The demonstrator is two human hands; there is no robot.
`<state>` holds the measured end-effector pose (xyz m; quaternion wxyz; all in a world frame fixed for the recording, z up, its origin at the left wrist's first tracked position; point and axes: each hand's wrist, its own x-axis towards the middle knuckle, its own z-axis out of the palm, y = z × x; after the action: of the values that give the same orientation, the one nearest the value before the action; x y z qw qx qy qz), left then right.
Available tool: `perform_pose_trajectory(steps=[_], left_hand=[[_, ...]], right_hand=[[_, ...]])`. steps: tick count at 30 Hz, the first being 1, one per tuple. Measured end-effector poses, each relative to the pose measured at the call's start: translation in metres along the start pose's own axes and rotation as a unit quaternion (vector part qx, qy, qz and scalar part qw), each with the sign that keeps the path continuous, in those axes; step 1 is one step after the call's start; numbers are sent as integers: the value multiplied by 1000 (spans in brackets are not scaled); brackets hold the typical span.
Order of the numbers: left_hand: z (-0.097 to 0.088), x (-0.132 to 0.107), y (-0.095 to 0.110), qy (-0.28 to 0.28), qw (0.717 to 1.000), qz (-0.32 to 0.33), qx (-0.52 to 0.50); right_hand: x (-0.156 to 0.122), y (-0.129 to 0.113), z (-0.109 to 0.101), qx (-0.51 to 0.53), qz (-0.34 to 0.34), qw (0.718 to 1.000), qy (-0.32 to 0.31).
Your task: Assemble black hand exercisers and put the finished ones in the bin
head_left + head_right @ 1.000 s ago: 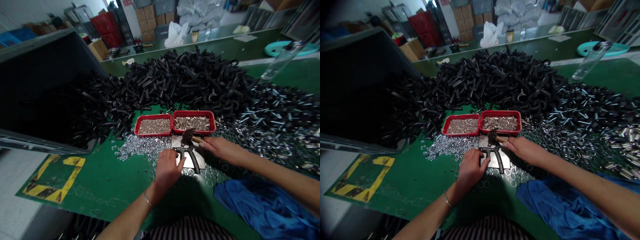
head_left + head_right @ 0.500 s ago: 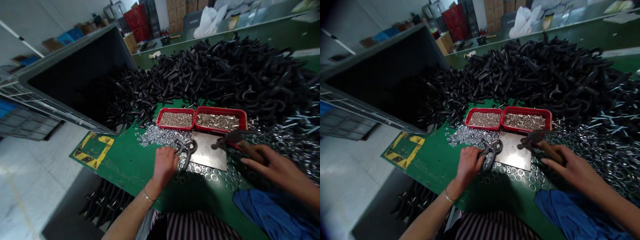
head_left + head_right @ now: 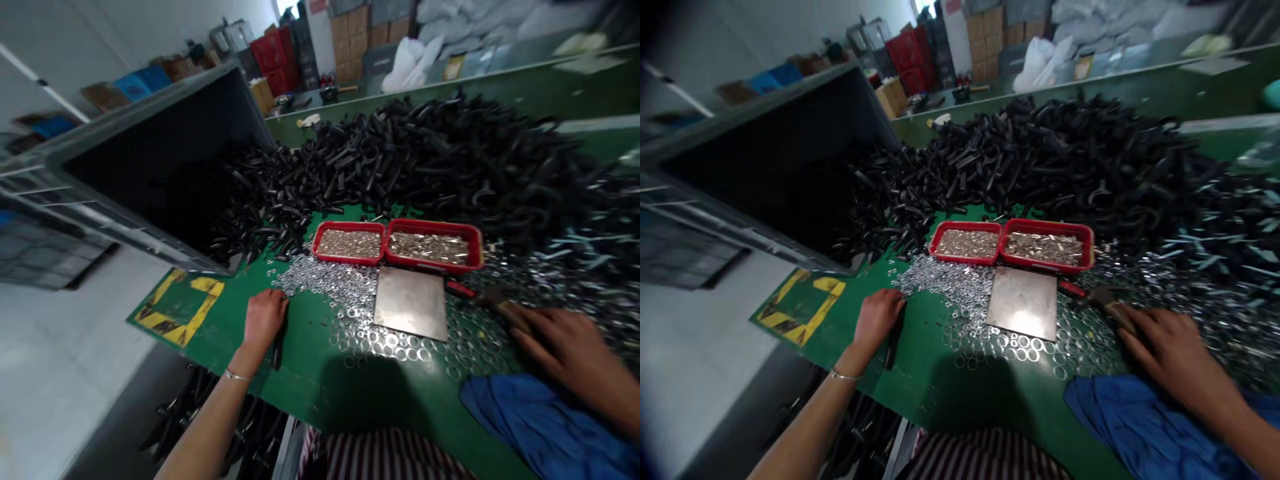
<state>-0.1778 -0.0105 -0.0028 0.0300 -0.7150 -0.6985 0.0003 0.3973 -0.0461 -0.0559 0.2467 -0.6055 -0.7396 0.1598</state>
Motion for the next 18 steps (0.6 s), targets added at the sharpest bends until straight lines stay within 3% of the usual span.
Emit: perform_pose_trajectory(steps=[4,8,12,15,18], left_hand=[[13,35,8,-47,998,49,0],[27,41,5,-36,996,66,-56],[12,33,21,-12,993,19,-114],[-5,25,47,16,979,-20,-204],[-10,18,80,23,959,-8,-284]], right_hand=[[-17,-20,-17,-95,5,995,13],[-26,2,-41,-117,58,990,56],[2,37,-66,-125,109,982,90],[25,56,-84,-127,159,972,120],[21,73,-105,-131,250,952,118]])
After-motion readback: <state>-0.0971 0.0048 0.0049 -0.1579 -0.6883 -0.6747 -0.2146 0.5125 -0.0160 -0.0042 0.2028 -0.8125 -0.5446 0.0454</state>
